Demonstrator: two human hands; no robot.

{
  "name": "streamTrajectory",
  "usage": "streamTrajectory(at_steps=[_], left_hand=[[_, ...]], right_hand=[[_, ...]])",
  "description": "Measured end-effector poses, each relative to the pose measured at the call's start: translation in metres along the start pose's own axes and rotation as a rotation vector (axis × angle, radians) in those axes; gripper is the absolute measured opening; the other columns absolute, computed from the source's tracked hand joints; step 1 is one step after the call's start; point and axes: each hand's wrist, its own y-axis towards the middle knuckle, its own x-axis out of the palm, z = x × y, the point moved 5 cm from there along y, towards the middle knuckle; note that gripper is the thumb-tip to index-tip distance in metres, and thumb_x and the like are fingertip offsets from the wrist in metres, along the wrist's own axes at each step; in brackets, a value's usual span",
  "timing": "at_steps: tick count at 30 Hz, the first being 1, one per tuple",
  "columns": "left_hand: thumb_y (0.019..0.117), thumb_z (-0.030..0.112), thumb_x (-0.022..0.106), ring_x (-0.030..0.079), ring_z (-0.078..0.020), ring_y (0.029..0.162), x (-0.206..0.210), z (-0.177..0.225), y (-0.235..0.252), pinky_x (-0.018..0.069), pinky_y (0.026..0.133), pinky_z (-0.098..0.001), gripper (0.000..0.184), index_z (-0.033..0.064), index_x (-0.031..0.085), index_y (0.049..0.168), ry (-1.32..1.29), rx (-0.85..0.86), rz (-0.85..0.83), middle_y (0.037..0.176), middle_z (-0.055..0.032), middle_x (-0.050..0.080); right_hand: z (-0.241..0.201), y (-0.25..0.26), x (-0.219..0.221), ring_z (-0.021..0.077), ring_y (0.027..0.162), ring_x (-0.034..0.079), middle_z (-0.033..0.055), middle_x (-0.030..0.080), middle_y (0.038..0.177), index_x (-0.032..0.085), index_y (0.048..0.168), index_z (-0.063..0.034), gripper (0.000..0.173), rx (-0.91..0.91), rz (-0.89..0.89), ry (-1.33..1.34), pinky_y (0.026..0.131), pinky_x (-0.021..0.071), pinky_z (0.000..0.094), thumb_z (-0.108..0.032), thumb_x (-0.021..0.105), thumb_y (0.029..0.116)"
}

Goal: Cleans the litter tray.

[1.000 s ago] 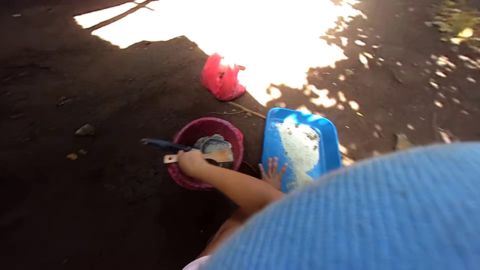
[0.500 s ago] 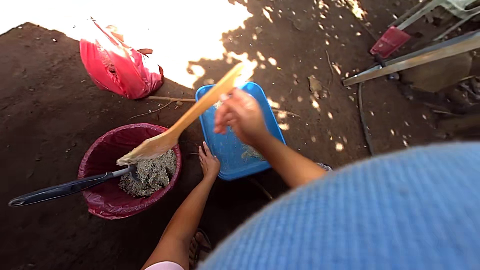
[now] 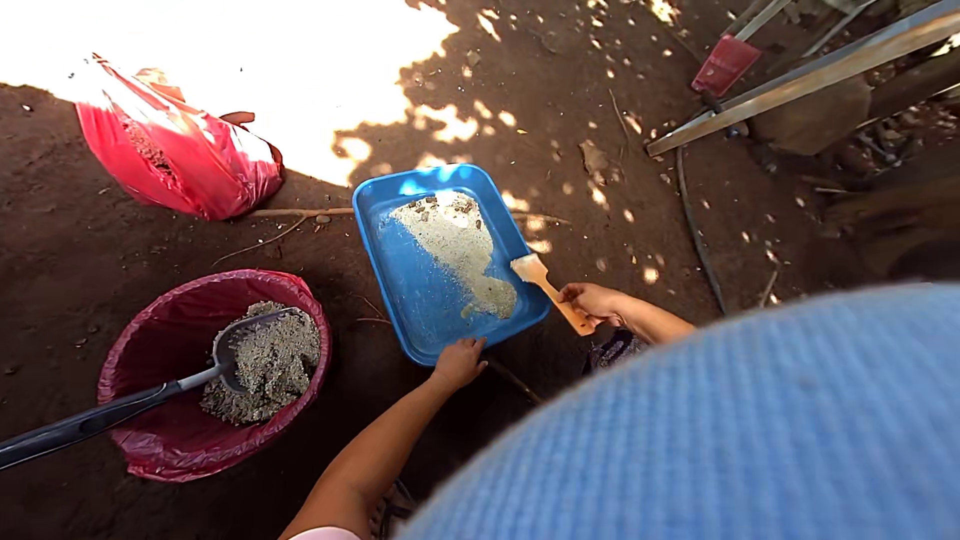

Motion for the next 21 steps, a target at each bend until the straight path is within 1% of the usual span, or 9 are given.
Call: streamTrajectory(at_steps=[4, 7, 9, 11, 13, 14, 16, 19, 21], left_hand=[[0.1072, 0.016, 0.047, 0.061, -0.0419, 0.122, 0.003, 0.007, 0.014, 0.0512, 0.096, -0.0569, 0.032, 0.0049, 0.061, 0.134, 0.094, -0.123, -0.033, 0.125, -0.0230, 0.066], [0.1060, 0.009, 0.044, 0.060, -0.0415, 0.123, 0.002, 0.006, 0.017, 0.0514, 0.096, -0.0568, 0.031, 0.0043, 0.062, 0.131, 0.136, -0.151, -0.060, 0.126, -0.0222, 0.065], [0.1053, 0.008, 0.044, 0.060, -0.0404, 0.124, 0.003, 0.007, 0.019, 0.0515, 0.097, -0.0555, 0.031, 0.0047, 0.061, 0.131, 0.160, -0.152, -0.074, 0.127, -0.0211, 0.065], [0.1052, 0.008, 0.044, 0.060, -0.0393, 0.123, 0.003, 0.008, 0.019, 0.0517, 0.097, -0.0541, 0.031, 0.0047, 0.061, 0.131, 0.165, -0.145, -0.079, 0.126, -0.0206, 0.065], [0.1055, 0.008, 0.044, 0.061, -0.0389, 0.122, 0.001, 0.008, 0.017, 0.0519, 0.096, -0.0538, 0.031, 0.0039, 0.062, 0.130, 0.163, -0.139, -0.068, 0.125, -0.0206, 0.066], [0.1055, 0.008, 0.043, 0.061, -0.0387, 0.122, 0.001, 0.008, 0.017, 0.0521, 0.096, -0.0537, 0.031, 0.0039, 0.062, 0.129, 0.165, -0.137, -0.067, 0.124, -0.0205, 0.066], [0.1055, 0.007, 0.043, 0.061, -0.0389, 0.122, 0.001, 0.007, 0.016, 0.0521, 0.096, -0.0536, 0.031, 0.0035, 0.062, 0.130, 0.164, -0.137, -0.065, 0.124, -0.0209, 0.066], [0.1053, 0.007, 0.043, 0.062, -0.0387, 0.121, 0.001, 0.006, 0.016, 0.0523, 0.095, -0.0530, 0.030, 0.0036, 0.063, 0.128, 0.164, -0.136, -0.053, 0.123, -0.0208, 0.066], [0.1056, 0.009, 0.044, 0.062, -0.0383, 0.121, 0.003, 0.005, 0.017, 0.0523, 0.095, -0.0526, 0.030, 0.0049, 0.063, 0.128, 0.157, -0.133, -0.044, 0.122, -0.0204, 0.067]], right_hand=[[0.000, 0.016, -0.011, 0.0083, 0.048, 0.035, 0.0020, 0.045, 0.071, 0.060, 0.124, -0.0064, 0.027, 0.107, 0.107, -0.220, 0.046, 0.0315, 0.0232, -0.022, 0.043, 0.1103], [-0.011, 0.020, -0.007, 0.0071, 0.049, 0.036, 0.0001, 0.045, 0.068, 0.063, 0.114, -0.0036, 0.033, 0.086, 0.024, -0.361, 0.047, 0.0325, 0.0230, -0.034, 0.067, 0.1012], [-0.008, 0.034, -0.005, 0.0067, 0.049, 0.035, -0.0005, 0.045, 0.065, 0.066, 0.108, -0.0023, 0.034, 0.060, -0.021, -0.466, 0.048, 0.0316, 0.0235, -0.028, 0.080, 0.0915], [-0.011, 0.036, -0.002, 0.0091, 0.051, 0.041, 0.0029, 0.051, 0.066, 0.068, 0.108, -0.0009, 0.029, 0.059, -0.043, -0.615, 0.051, 0.0366, 0.0263, -0.021, 0.079, 0.0909], [-0.022, 0.027, 0.003, 0.0162, 0.065, 0.059, 0.0087, 0.064, 0.079, 0.069, 0.107, -0.0019, 0.027, 0.068, -0.032, -0.874, 0.063, 0.0500, 0.0346, -0.026, 0.073, 0.0959], [-0.029, 0.018, 0.007, 0.0241, 0.083, 0.067, 0.0140, 0.069, 0.093, 0.070, 0.107, -0.0004, 0.029, 0.079, -0.014, -1.001, 0.076, 0.0536, 0.0444, -0.028, 0.067, 0.0986], [-0.034, 0.006, 0.015, 0.0384, 0.118, 0.064, 0.0237, 0.067, 0.121, 0.068, 0.113, 0.0035, 0.030, 0.065, -0.015, -1.134, 0.096, 0.0489, 0.0597, -0.023, 0.056, 0.1035], [-0.034, 0.002, 0.019, 0.0414, 0.131, 0.057, 0.0228, 0.062, 0.136, 0.060, 0.142, -0.0092, 0.037, -0.050, -0.064, -1.176, 0.105, 0.0443, 0.0619, -0.018, 0.046, 0.1087], [-0.037, 0.005, 0.016, 0.0389, 0.129, 0.059, 0.0198, 0.065, 0.134, 0.064, 0.138, -0.0116, 0.035, -0.092, -0.043, -1.165, 0.105, 0.0451, 0.0603, -0.027, 0.050, 0.1092]])
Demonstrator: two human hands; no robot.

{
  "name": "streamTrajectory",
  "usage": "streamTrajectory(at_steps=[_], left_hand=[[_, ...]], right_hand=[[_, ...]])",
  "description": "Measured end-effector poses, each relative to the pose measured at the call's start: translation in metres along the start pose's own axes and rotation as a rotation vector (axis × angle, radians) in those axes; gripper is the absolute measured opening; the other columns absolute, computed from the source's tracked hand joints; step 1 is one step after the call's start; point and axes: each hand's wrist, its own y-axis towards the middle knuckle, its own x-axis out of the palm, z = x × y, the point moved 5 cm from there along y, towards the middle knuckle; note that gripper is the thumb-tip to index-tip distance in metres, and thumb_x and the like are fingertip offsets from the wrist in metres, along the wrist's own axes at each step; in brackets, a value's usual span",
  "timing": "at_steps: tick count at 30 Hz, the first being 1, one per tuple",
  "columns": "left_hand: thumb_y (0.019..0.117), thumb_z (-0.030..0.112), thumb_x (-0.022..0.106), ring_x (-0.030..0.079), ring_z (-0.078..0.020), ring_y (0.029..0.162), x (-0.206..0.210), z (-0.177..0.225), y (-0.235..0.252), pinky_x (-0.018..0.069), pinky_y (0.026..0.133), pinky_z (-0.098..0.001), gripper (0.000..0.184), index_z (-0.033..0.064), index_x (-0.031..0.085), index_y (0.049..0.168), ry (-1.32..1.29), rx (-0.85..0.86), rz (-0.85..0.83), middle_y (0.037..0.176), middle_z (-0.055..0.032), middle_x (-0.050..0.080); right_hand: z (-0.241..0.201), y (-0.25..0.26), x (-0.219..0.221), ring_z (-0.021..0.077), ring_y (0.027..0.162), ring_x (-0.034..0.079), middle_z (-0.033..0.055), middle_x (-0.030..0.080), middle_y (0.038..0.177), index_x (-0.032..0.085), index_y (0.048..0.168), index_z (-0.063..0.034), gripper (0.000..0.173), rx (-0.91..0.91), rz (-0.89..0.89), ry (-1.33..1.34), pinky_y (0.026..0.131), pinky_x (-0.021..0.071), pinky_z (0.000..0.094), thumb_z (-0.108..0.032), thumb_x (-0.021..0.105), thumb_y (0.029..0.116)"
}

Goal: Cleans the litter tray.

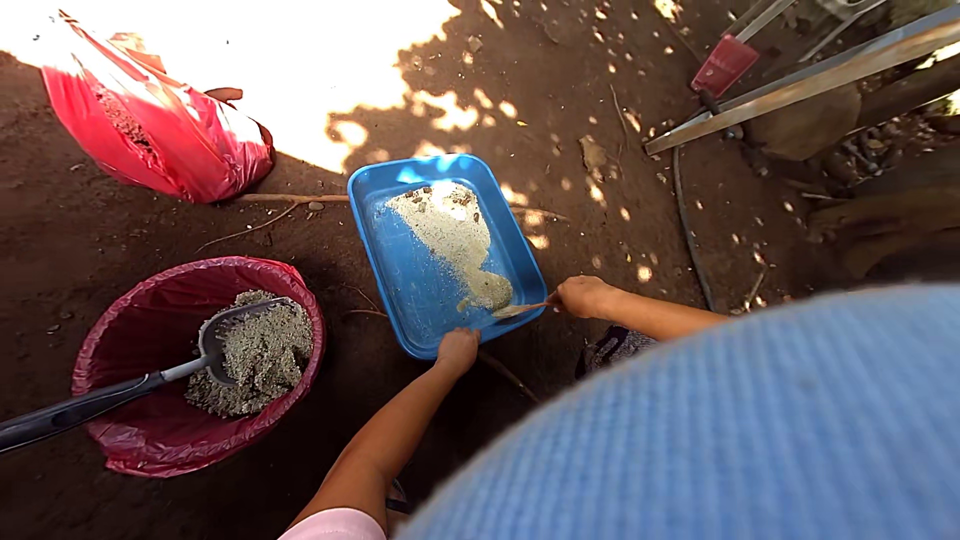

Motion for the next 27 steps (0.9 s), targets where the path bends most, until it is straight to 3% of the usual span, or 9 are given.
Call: streamTrajectory(at_steps=[2, 8, 11, 14, 17, 20, 21, 25, 27], left_hand=[[0.1054, 0.009, 0.045, 0.062, -0.0378, 0.120, 0.001, -0.001, 0.000, 0.0523, 0.096, -0.0524, 0.030, 0.0063, 0.064, 0.128, -0.010, -0.003, 0.000, 0.122, -0.0197, 0.067], [0.1058, 0.011, 0.045, 0.060, -0.0361, 0.124, 0.000, -0.001, 0.002, 0.0509, 0.099, -0.0513, 0.033, 0.0086, 0.065, 0.132, -0.036, 0.001, -0.023, 0.128, -0.0169, 0.066], [0.1054, 0.011, 0.046, 0.061, -0.0345, 0.123, 0.002, -0.001, 0.005, 0.0509, 0.100, -0.0499, 0.031, 0.0069, 0.067, 0.128, -0.061, 0.043, -0.016, 0.126, -0.0156, 0.067], [0.1024, 0.005, 0.049, 0.062, -0.0360, 0.122, -0.003, 0.001, 0.001, 0.0512, 0.099, -0.0529, 0.030, 0.0043, 0.069, 0.125, -0.116, 0.066, -0.021, 0.125, -0.0171, 0.068], [0.1010, 0.002, 0.049, 0.061, -0.0356, 0.123, -0.005, 0.003, 0.000, 0.0515, 0.098, -0.0524, 0.031, 0.0050, 0.068, 0.125, -0.113, 0.064, -0.047, 0.126, -0.0164, 0.068], [0.1011, 0.002, 0.049, 0.061, -0.0343, 0.123, -0.001, 0.003, -0.002, 0.0516, 0.099, -0.0508, 0.031, 0.0049, 0.068, 0.125, -0.074, 0.079, -0.069, 0.126, -0.0156, 0.068], [0.1015, 0.002, 0.048, 0.061, -0.0340, 0.124, 0.000, 0.002, 0.000, 0.0514, 0.099, -0.0505, 0.031, 0.0047, 0.068, 0.124, -0.069, 0.079, -0.066, 0.126, -0.0156, 0.067], [0.1005, 0.000, 0.048, 0.060, -0.0339, 0.125, 0.001, 0.003, 0.001, 0.0506, 0.101, -0.0496, 0.031, 0.0033, 0.066, 0.125, -0.069, 0.072, -0.085, 0.128, -0.0160, 0.066], [0.1004, -0.001, 0.048, 0.060, -0.0344, 0.125, 0.002, 0.004, -0.001, 0.0508, 0.100, -0.0499, 0.031, 0.0026, 0.066, 0.125, -0.068, 0.073, -0.077, 0.128, -0.0162, 0.066]], right_hand=[[-0.002, 0.008, -0.006, 0.0381, 0.127, 0.060, 0.0193, 0.066, 0.131, 0.069, 0.129, -0.0086, 0.034, 0.018, 0.009, 0.012, 0.104, 0.0458, 0.0603, -0.031, 0.055, 0.1068], [-0.020, 0.037, -0.017, 0.0398, 0.127, 0.060, 0.0222, 0.065, 0.131, 0.068, 0.123, -0.0011, 0.029, 0.064, -0.013, 0.023, 0.101, 0.0470, 0.0619, -0.021, 0.058, 0.1043], [-0.030, 0.026, 0.010, 0.0445, 0.124, 0.060, 0.0263, 0.064, 0.129, 0.068, 0.119, 0.0022, 0.028, 0.094, 0.018, 0.131, 0.096, 0.0488, 0.0661, -0.018, 0.054, 0.1040], [-0.035, 0.008, 0.055, 0.0435, 0.124, 0.061, 0.0260, 0.065, 0.127, 0.065, 0.123, 0.0016, 0.035, 0.137, 0.040, 0.210, 0.096, 0.0501, 0.0624, -0.021, 0.042, 0.1098], [-0.041, 0.008, 0.068, 0.0410, 0.125, 0.061, 0.0241, 0.064, 0.131, 0.063, 0.130, -0.0011, 0.038, 0.201, 0.044, 0.260, 0.098, 0.0503, 0.0591, -0.023, 0.038, 0.1112], [-0.047, 0.028, 0.094, 0.0472, 0.121, 0.061, 0.0303, 0.055, 0.139, 0.043, 0.154, -0.0069, 0.045, 0.243, 0.081, 0.346, 0.096, 0.0513, 0.0606, -0.015, 0.035, 0.1105], [-0.049, 0.041, 0.096, 0.0470, 0.119, 0.063, 0.0304, 0.056, 0.138, 0.040, 0.157, -0.0091, 0.047, 0.262, 0.130, 0.382, 0.095, 0.0522, 0.0598, -0.015, 0.036, 0.1102], [-0.058, 0.067, 0.089, 0.0434, 0.121, 0.063, 0.0276, 0.059, 0.136, 0.038, 0.157, -0.0077, 0.047, 0.283, 0.176, 0.396, 0.097, 0.0526, 0.0560, -0.016, 0.035, 0.1105], [-0.047, 0.065, 0.071, 0.0430, 0.123, 0.062, 0.0266, 0.063, 0.132, 0.050, 0.149, -0.0063, 0.043, 0.232, 0.213, 0.452, 0.099, 0.0509, 0.0578, -0.022, 0.037, 0.1115]])
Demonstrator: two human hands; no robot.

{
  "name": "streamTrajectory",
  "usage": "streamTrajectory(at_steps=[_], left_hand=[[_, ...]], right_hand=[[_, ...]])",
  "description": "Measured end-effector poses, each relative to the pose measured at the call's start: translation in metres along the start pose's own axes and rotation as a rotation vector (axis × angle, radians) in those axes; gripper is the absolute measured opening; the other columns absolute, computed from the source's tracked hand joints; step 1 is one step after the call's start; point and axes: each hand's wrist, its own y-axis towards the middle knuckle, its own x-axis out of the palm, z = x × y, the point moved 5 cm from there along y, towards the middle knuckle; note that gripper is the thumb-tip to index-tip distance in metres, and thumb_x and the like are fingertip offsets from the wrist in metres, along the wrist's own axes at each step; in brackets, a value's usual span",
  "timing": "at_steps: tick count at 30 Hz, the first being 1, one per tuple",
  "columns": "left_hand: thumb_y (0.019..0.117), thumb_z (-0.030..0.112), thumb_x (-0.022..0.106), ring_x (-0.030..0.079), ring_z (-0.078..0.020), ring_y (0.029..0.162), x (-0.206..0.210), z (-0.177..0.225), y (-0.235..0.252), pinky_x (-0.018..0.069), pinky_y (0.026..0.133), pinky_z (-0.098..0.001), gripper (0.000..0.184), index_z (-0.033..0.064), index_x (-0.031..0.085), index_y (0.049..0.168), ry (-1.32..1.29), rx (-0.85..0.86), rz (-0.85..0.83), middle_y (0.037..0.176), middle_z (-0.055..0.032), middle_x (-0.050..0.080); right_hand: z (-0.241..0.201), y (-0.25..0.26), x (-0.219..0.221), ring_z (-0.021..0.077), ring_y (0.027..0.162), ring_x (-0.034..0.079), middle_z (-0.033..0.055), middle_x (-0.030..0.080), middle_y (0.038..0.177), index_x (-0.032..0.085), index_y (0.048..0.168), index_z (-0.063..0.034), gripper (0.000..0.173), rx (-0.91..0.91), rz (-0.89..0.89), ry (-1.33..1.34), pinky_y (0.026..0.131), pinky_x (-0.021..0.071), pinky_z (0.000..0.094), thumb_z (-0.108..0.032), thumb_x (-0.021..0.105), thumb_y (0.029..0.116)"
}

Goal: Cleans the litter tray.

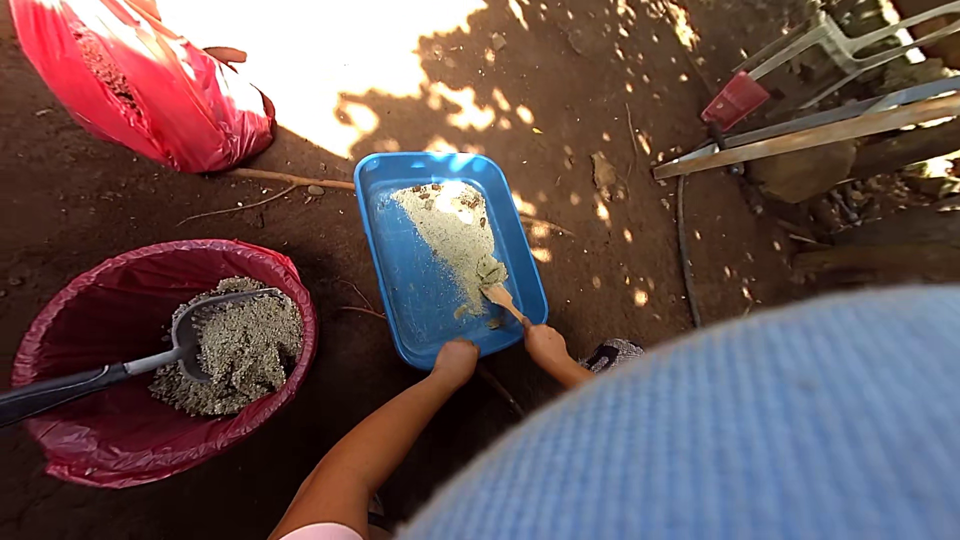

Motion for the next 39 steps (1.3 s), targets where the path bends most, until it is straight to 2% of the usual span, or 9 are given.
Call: streamTrajectory(at_steps=[3, 6, 11, 14, 22, 27, 34, 37, 39], left_hand=[[0.1019, 0.000, 0.045, 0.059, -0.0361, 0.126, 0.000, -0.001, 0.001, 0.0509, 0.099, -0.0516, 0.032, 0.0016, 0.066, 0.126, -0.005, -0.018, 0.031, 0.129, -0.0179, 0.065], [0.1024, 0.001, 0.044, 0.058, -0.0361, 0.127, -0.003, -0.005, 0.000, 0.0506, 0.100, -0.0518, 0.033, 0.0030, 0.066, 0.127, -0.012, -0.040, 0.043, 0.130, -0.0173, 0.064], [0.1028, 0.002, 0.045, 0.059, -0.0354, 0.126, 0.000, -0.004, 0.003, 0.0512, 0.099, -0.0515, 0.032, 0.0037, 0.066, 0.126, -0.005, -0.034, 0.050, 0.129, -0.0164, 0.065], [0.1032, 0.003, 0.044, 0.058, -0.0348, 0.127, -0.001, -0.005, 0.006, 0.0506, 0.100, -0.0514, 0.032, 0.0034, 0.066, 0.126, -0.007, -0.028, 0.044, 0.130, -0.0163, 0.064], [0.1020, 0.003, 0.046, 0.058, -0.0343, 0.126, -0.001, -0.006, 0.009, 0.0506, 0.098, -0.0519, 0.030, 0.0027, 0.069, 0.121, -0.069, -0.043, 0.082, 0.128, -0.0153, 0.065], [0.1033, 0.005, 0.045, 0.058, -0.0345, 0.127, -0.004, -0.004, 0.007, 0.0500, 0.101, -0.0504, 0.031, 0.0024, 0.068, 0.123, -0.054, -0.071, 0.055, 0.131, -0.0158, 0.064], [0.1033, 0.005, 0.045, 0.058, -0.0337, 0.126, -0.004, -0.006, 0.003, 0.0507, 0.100, -0.0503, 0.031, 0.0040, 0.068, 0.123, -0.056, -0.060, 0.052, 0.129, -0.0151, 0.065], [0.1027, 0.004, 0.046, 0.058, -0.0337, 0.127, -0.003, -0.003, 0.005, 0.0496, 0.101, -0.0498, 0.031, 0.0039, 0.068, 0.124, -0.045, -0.037, 0.042, 0.129, -0.0152, 0.065], [0.1028, 0.003, 0.045, 0.058, -0.0333, 0.127, -0.001, -0.004, 0.007, 0.0490, 0.102, -0.0489, 0.032, 0.0040, 0.068, 0.126, -0.035, -0.023, 0.041, 0.130, -0.0149, 0.065]], right_hand=[[0.007, 0.016, -0.059, 0.0396, 0.125, 0.061, 0.0219, 0.066, 0.132, 0.064, 0.139, -0.0113, 0.038, -0.079, 0.022, 0.167, 0.106, 0.0455, 0.0596, -0.028, 0.050, 0.1084], [0.004, -0.008, -0.108, 0.0383, 0.132, 0.057, 0.0168, 0.063, 0.139, 0.061, 0.144, -0.0204, 0.039, -0.097, -0.028, -0.139, 0.106, 0.0432, 0.0625, -0.027, 0.048, 0.1081], [0.013, -0.038, -0.100, 0.0419, 0.123, 0.062, 0.0230, 0.067, 0.127, 0.069, 0.122, -0.0026, 0.029, -0.107, -0.114, -0.480, 0.097, 0.0488, 0.0633, -0.017, 0.049, 0.1056], [-0.013, -0.031, -0.114, 0.0433, 0.122, 0.062, 0.0252, 0.066, 0.126, 0.067, 0.118, 0.0035, 0.025, -0.120, -0.128, -0.572, 0.095, 0.0491, 0.0640, -0.009, 0.052, 0.1029], [-0.056, -0.050, -0.062, 0.0453, 0.123, 0.061, 0.0287, 0.062, 0.129, 0.062, 0.122, 0.0096, 0.027, -0.205, -0.221, -0.609, 0.094, 0.0512, 0.0615, 0.001, 0.048, 0.1007], [-0.063, -0.061, -0.058, 0.0420, 0.127, 0.059, 0.0241, 0.063, 0.133, 0.065, 0.126, 0.0006, 0.030, -0.195, -0.204, -0.379, 0.098, 0.0488, 0.0621, -0.007, 0.049, 0.1018], [0.000, -0.050, -0.066, 0.0412, 0.122, 0.063, 0.0232, 0.067, 0.126, 0.069, 0.117, -0.0006, 0.026, -0.020, -0.174, -0.343, 0.094, 0.0499, 0.0634, -0.017, 0.055, 0.1020], [0.010, -0.055, -0.031, 0.0412, 0.125, 0.061, 0.0230, 0.066, 0.130, 0.067, 0.126, -0.0024, 0.032, -0.037, -0.169, -0.267, 0.099, 0.0496, 0.0606, -0.017, 0.045, 0.1069], [0.012, -0.056, -0.015, 0.0424, 0.126, 0.060, 0.0244, 0.062, 0.136, 0.060, 0.140, -0.0084, 0.037, -0.028, -0.155, -0.213, 0.101, 0.0491, 0.0596, -0.018, 0.041, 0.1095]])
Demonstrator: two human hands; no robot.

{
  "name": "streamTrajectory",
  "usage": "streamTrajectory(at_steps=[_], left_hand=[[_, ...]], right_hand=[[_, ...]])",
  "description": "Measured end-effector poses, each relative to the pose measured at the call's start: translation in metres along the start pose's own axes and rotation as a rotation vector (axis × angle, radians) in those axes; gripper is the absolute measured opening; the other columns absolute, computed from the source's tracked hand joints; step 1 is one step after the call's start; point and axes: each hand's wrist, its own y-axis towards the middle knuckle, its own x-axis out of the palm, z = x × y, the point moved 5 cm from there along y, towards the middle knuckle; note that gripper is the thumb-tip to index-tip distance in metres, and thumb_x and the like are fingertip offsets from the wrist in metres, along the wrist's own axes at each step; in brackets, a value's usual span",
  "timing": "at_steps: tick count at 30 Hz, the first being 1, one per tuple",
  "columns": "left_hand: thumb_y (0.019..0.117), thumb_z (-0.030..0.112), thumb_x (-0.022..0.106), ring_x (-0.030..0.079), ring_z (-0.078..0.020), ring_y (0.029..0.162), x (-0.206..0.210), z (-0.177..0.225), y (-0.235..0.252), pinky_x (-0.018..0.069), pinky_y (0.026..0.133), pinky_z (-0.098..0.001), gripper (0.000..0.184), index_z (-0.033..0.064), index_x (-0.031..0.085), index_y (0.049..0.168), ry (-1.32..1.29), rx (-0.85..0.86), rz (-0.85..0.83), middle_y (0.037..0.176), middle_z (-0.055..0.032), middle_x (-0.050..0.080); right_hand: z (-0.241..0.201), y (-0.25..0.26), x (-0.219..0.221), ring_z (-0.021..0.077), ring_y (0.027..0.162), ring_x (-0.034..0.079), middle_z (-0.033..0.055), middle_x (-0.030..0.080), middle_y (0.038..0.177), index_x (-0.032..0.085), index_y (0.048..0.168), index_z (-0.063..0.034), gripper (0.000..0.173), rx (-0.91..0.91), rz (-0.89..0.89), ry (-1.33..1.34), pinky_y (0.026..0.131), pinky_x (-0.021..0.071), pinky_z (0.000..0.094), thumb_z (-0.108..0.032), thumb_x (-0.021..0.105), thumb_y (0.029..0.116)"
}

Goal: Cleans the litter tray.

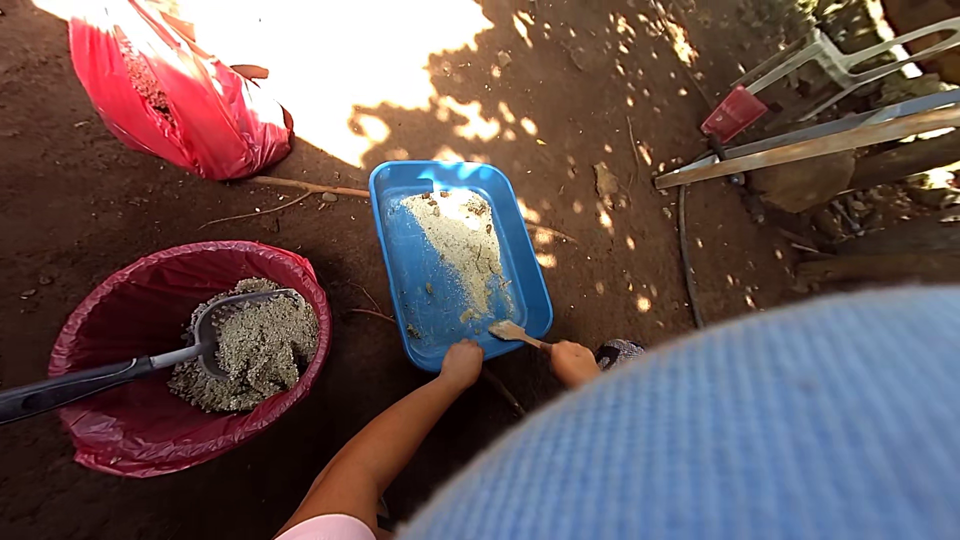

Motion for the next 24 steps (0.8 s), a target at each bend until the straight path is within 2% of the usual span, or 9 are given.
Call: streamTrajectory(at_steps=[2, 4, 7, 11, 13, 17, 22, 24], left_hand=[[0.1027, 0.003, 0.045, 0.058, -0.0326, 0.127, 0.000, 0.003, -0.001, 0.0491, 0.103, -0.0483, 0.033, 0.0045, 0.067, 0.127, 0.000, 0.009, -0.017, 0.130, -0.0140, 0.065], [0.1027, 0.003, 0.045, 0.058, -0.0325, 0.127, -0.003, 0.002, -0.001, 0.0496, 0.101, -0.0486, 0.033, 0.0047, 0.067, 0.127, 0.017, 0.005, -0.031, 0.130, -0.0135, 0.065], [0.1024, 0.001, 0.045, 0.059, -0.0332, 0.126, -0.002, 0.001, -0.001, 0.0498, 0.101, -0.0493, 0.031, 0.0030, 0.067, 0.125, 0.022, 0.023, -0.041, 0.129, -0.0145, 0.065], [0.1016, 0.000, 0.045, 0.059, -0.0331, 0.125, -0.004, 0.002, 0.000, 0.0499, 0.101, -0.0489, 0.032, 0.0022, 0.067, 0.125, 0.037, 0.038, -0.047, 0.129, -0.0150, 0.065], [0.1020, 0.000, 0.044, 0.058, -0.0335, 0.127, -0.004, 0.004, -0.001, 0.0494, 0.102, -0.0489, 0.032, 0.0018, 0.066, 0.126, 0.048, 0.035, -0.057, 0.130, -0.0154, 0.064], [0.1024, 0.001, 0.044, 0.059, -0.0333, 0.126, -0.002, 0.003, -0.003, 0.0493, 0.102, -0.0488, 0.031, 0.0013, 0.066, 0.124, 0.051, 0.038, -0.056, 0.129, -0.0158, 0.065], [0.1034, 0.001, 0.044, 0.059, -0.0334, 0.126, -0.005, 0.002, -0.004, 0.0488, 0.103, -0.0488, 0.031, 0.0012, 0.067, 0.124, 0.036, 0.046, -0.046, 0.129, -0.0160, 0.065], [0.1036, 0.002, 0.044, 0.059, -0.0328, 0.127, -0.002, 0.002, -0.004, 0.0488, 0.103, -0.0481, 0.031, 0.0019, 0.067, 0.124, 0.040, 0.050, -0.050, 0.129, -0.0156, 0.065]], right_hand=[[-0.003, 0.010, 0.019, 0.0440, 0.122, 0.062, 0.0262, 0.056, 0.141, 0.047, 0.154, -0.0165, 0.045, 0.033, 0.033, 0.034, 0.099, 0.0509, 0.0584, -0.019, 0.039, 0.1103], [-0.013, 0.025, 0.024, 0.0428, 0.117, 0.065, 0.0260, 0.056, 0.140, 0.044, 0.156, -0.0177, 0.046, 0.044, 0.084, 0.039, 0.096, 0.0530, 0.0555, -0.018, 0.038, 0.1098], [-0.027, 0.031, 0.002, 0.0437, 0.116, 0.064, 0.0278, 0.057, 0.138, 0.046, 0.153, -0.0130, 0.046, 0.022, 0.120, 0.049, 0.094, 0.0534, 0.0562, -0.013, 0.037, 0.1086], [-0.041, 0.042, -0.017, 0.0417, 0.117, 0.065, 0.0252, 0.061, 0.133, 0.054, 0.146, -0.0109, 0.041, 0.046, 0.188, 0.080, 0.092, 0.0548, 0.0557, -0.013, 0.041, 0.1075], [-0.048, 0.045, -0.013, 0.0414, 0.114, 0.066, 0.0252, 0.061, 0.132, 0.054, 0.144, -0.0084, 0.040, 0.052, 0.209, 0.091, 0.090, 0.0557, 0.0552, -0.009, 0.042, 0.1060], [-0.060, 0.055, -0.013, 0.0411, 0.114, 0.066, 0.0257, 0.060, 0.133, 0.051, 0.147, -0.0071, 0.042, 0.061, 0.226, 0.114, 0.090, 0.0562, 0.0531, -0.008, 0.042, 0.1063], [-0.081, 0.057, -0.050, 0.0393, 0.119, 0.065, 0.0235, 0.064, 0.129, 0.061, 0.133, -0.0021, 0.033, 0.062, 0.253, 0.175, 0.091, 0.0552, 0.0548, -0.010, 0.044, 0.1055], [-0.083, 0.064, -0.044, 0.0399, 0.119, 0.065, 0.0246, 0.062, 0.132, 0.057, 0.139, -0.0018, 0.036, 0.065, 0.258, 0.173, 0.091, 0.0557, 0.0541, -0.009, 0.045, 0.1051]])
